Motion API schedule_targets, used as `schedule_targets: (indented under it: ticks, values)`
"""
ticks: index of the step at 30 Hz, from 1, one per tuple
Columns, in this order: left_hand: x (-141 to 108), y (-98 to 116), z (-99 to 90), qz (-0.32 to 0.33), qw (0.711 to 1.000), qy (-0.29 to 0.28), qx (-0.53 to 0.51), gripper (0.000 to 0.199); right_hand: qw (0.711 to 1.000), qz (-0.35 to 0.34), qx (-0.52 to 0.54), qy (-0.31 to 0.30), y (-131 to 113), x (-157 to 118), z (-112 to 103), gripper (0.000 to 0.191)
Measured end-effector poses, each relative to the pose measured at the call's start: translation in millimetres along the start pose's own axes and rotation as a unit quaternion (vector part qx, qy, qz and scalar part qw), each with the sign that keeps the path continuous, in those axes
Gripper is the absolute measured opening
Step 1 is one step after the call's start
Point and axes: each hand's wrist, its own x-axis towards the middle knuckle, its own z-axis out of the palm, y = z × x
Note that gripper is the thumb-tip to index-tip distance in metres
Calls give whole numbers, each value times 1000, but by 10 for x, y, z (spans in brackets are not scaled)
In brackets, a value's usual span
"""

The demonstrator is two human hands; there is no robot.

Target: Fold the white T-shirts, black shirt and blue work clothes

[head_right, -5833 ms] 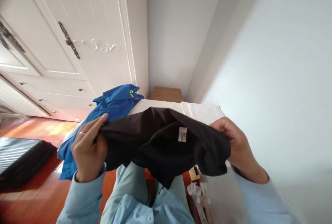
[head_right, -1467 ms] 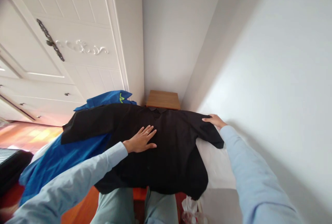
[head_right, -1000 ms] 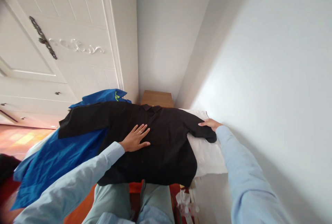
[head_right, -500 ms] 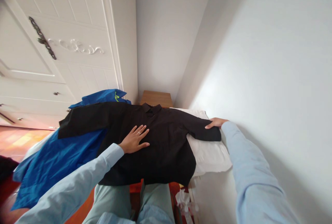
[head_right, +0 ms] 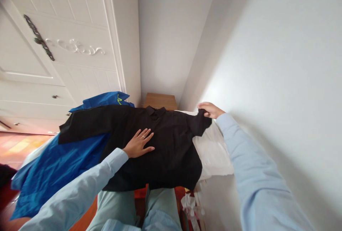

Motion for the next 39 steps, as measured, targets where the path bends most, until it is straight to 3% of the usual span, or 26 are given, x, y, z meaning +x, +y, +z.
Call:
schedule_targets:
  ticks: [3, 5, 7, 10, 12, 16, 19, 23, 25, 28, 30, 33, 36, 39]
  values:
    - [0, -4, 14, 3, 1000, 6, -1, 86, 984, 0, 115, -132, -329, -6, 328, 52]
    - [-1, -4, 25, 1, 1000, 7, 0, 87, 973, -4, 182, -141, -450, -3, 471, 55]
    - [-1, -2, 33, -2, 1000, 8, -1, 87, 976, -8, 183, -117, -462, 18, 553, 45]
    - [3, 0, 38, -2, 1000, 9, -5, 86, 988, -7, 49, -143, -296, 41, 680, 38]
    - [8, 1, 35, -2, 1000, 8, -8, 87, 982, -54, -95, -151, -114, 10, 837, 45]
    - [12, 12, 7, -4, 1000, 5, -11, 88, 935, -184, -260, -157, 245, -181, 1284, 74]
    - [6, 26, -20, -3, 1000, -1, -9, 89, 889, -246, -353, -156, 404, -345, 1517, 61]
    - [-2, 38, -32, -4, 1000, 6, -9, 88, 868, -301, -359, -163, 501, -504, 1499, 32]
    - [-1, 36, -24, -5, 1000, 5, -11, 88, 857, -322, -340, -214, 553, -574, 1397, 23]
    - [5, 27, -2, -5, 1000, 5, -13, 89, 859, -273, -310, -301, 603, -686, 1241, 16]
    - [10, 22, 10, -5, 1000, 11, -13, 88, 878, -259, -289, -279, 559, -751, 1183, 16]
    - [13, 25, 0, -6, 1000, 12, -14, 87, 897, -311, -264, -171, 364, -786, 1219, 20]
    - [11, 42, -43, -11, 1000, -3, -14, 89, 896, -340, -260, -118, 149, -723, 1422, 26]
    - [6, 61, -87, -14, 1000, -14, -16, 90, 905, -298, -289, -96, 36, -587, 1719, 44]
